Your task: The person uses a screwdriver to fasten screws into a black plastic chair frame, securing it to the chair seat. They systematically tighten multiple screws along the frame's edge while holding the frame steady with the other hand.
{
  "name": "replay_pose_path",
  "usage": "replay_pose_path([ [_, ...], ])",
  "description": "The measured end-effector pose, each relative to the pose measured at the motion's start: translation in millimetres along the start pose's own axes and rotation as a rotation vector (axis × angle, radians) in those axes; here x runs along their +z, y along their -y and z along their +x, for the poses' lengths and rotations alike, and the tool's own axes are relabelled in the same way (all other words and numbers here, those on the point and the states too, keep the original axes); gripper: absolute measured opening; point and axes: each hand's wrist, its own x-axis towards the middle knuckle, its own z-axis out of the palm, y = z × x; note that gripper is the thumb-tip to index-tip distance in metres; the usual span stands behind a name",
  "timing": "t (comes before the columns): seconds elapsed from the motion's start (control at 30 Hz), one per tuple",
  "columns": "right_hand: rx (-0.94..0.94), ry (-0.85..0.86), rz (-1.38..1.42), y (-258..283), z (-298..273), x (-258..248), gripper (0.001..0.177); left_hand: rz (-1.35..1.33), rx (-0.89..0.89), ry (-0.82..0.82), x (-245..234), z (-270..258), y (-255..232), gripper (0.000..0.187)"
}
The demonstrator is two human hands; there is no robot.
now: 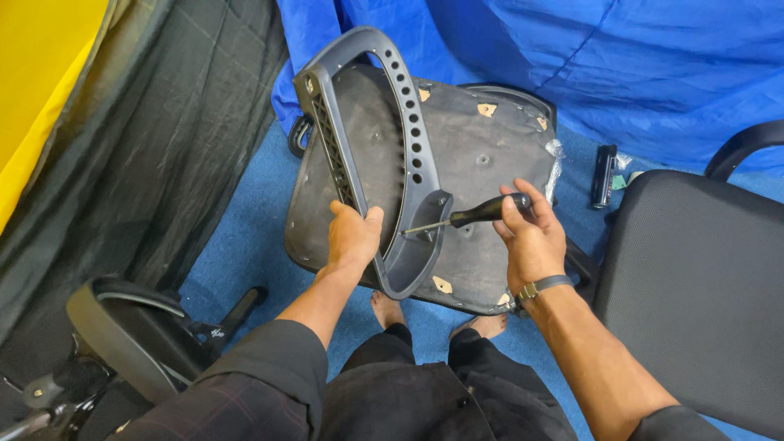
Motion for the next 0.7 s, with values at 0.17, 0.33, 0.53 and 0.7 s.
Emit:
replay_pose_path([
  [0.17,-0.035,-0.064,-0.146,-7.6,-4.6,1.7,0.04,0.007,0.021,-0.023,0.6,-1.2,-2.0,0.07],
  [0.33,-0.074,-0.002,0.018,-5.6,-5.4,-0.3,0.042,0.004,0.007,0.003,-1.8,-1.0,-2.4,0.07],
  [0.53,-0.002,-0.127,-0.061,-3.1,-15.9,14.6,0.042,0.008,0.029,-0.018,0.2,0.5,-1.5,0.073],
  [0.7,-0.11,0.006,0.035,-7.1,-9.1,10.8,0.041,0.023,0.022,-0.016,1.4,2.7,0.9,0.072],
])
